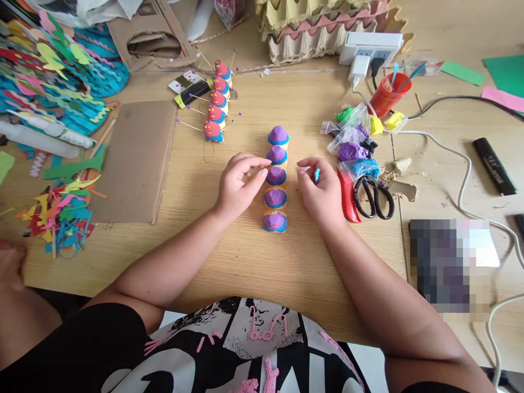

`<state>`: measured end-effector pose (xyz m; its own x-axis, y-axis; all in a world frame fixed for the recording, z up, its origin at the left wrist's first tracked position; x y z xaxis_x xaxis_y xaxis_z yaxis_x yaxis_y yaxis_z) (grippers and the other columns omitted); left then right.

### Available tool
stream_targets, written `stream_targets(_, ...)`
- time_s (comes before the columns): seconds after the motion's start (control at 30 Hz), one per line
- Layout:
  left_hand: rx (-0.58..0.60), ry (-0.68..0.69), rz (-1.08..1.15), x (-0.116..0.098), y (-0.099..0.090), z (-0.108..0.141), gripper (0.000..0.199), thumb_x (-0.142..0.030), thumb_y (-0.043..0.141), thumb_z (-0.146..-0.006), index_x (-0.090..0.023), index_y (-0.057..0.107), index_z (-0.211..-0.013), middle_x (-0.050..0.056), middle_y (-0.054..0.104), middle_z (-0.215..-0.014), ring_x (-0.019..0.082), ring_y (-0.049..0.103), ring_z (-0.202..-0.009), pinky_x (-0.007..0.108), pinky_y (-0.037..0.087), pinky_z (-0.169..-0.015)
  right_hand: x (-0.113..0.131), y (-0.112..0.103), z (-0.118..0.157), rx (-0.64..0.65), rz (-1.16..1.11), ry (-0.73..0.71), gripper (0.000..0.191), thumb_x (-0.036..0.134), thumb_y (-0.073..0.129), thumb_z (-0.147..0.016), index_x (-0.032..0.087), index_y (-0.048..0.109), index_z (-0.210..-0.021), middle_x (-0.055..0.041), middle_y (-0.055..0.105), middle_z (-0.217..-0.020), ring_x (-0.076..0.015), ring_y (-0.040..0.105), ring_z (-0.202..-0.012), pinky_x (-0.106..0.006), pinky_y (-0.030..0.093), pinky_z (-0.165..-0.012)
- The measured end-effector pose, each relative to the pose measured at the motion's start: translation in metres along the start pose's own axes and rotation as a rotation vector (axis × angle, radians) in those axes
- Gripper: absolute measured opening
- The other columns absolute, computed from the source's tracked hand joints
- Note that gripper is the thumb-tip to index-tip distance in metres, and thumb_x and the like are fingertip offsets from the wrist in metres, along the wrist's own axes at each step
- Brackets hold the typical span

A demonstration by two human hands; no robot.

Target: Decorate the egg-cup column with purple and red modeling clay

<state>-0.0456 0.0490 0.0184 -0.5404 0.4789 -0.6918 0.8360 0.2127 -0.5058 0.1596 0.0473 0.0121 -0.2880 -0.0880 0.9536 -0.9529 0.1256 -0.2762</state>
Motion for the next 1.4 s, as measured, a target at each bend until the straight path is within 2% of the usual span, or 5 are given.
stream_targets(0.1,-0.002,-0.001,-0.006,0.001,0.001,0.000,0.013,-0.026,0.064,-0.103,-0.023,0.074,-0.110,0.006,0.078,-0.111,0.020,0.071,-0.107,0.035,0.057,-0.096,0.010,-0.004,0.001,0.068,0.220,-0.029,0.009,0.030,0.066,-0.093,0.026,0.071,-0.099,-0.0007,0.060,-0.073,-0.0171,0.050,-0.063,-0.033,0.040,-0.061)
stream_targets(0.2,0.005,-0.004,-0.017,0.001,0.001,0.000,0.013,-0.026,0.064,-0.103,-0.023,0.074,-0.110,0.006,0.077,-0.111,0.019,0.070,-0.107,0.035,0.056,-0.095,0.019,-0.010,0.000,0.169,0.496,-0.065,0.013,0.021,0.067,-0.086,0.023,0.073,-0.097,-0.0033,0.068,-0.077,-0.0195,0.057,-0.067,-0.034,0.039,-0.064)
stream_targets(0.37,-0.018,0.009,0.024,0.002,0.001,0.000,0.011,-0.022,0.066,-0.100,-0.022,0.075,-0.108,0.006,0.078,-0.108,0.019,0.071,-0.105,0.034,0.056,-0.095,0.019,-0.020,-0.004,0.316,0.786,-0.044,0.007,0.023,0.068,-0.084,0.022,0.073,-0.087,-0.0068,0.075,-0.078,-0.0232,0.062,-0.070,-0.034,0.034,-0.060)
stream_targets(0.97,-0.030,0.028,0.052,-0.001,0.000,-0.001,0.011,-0.019,0.066,-0.100,-0.023,0.074,-0.106,0.003,0.078,-0.106,0.018,0.071,-0.105,0.033,0.054,-0.103,0.011,-0.012,-0.002,0.429,0.876,0.017,0.016,0.031,0.062,-0.091,0.022,0.074,-0.094,-0.0071,0.079,-0.087,-0.0217,0.063,-0.071,-0.033,0.034,-0.063)
stream_targets(1.4,-0.029,0.005,0.057,-0.001,0.000,-0.002,0.011,-0.021,0.066,-0.100,-0.022,0.075,-0.106,0.004,0.079,-0.107,0.018,0.071,-0.105,0.033,0.055,-0.102,0.011,-0.010,-0.002,0.403,0.833,0.016,0.008,0.029,0.064,-0.088,0.022,0.069,-0.089,-0.0060,0.074,-0.080,-0.0203,0.059,-0.067,-0.032,0.034,-0.062)
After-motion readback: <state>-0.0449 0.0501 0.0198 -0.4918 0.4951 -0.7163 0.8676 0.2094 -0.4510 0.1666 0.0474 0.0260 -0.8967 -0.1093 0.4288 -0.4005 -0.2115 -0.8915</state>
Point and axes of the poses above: each hand's wrist, its own z-axis away from the middle knuckle, its own y-axis out of the palm, x = y × z, the point moved 4 cm from there along -z, towards the middle knuckle
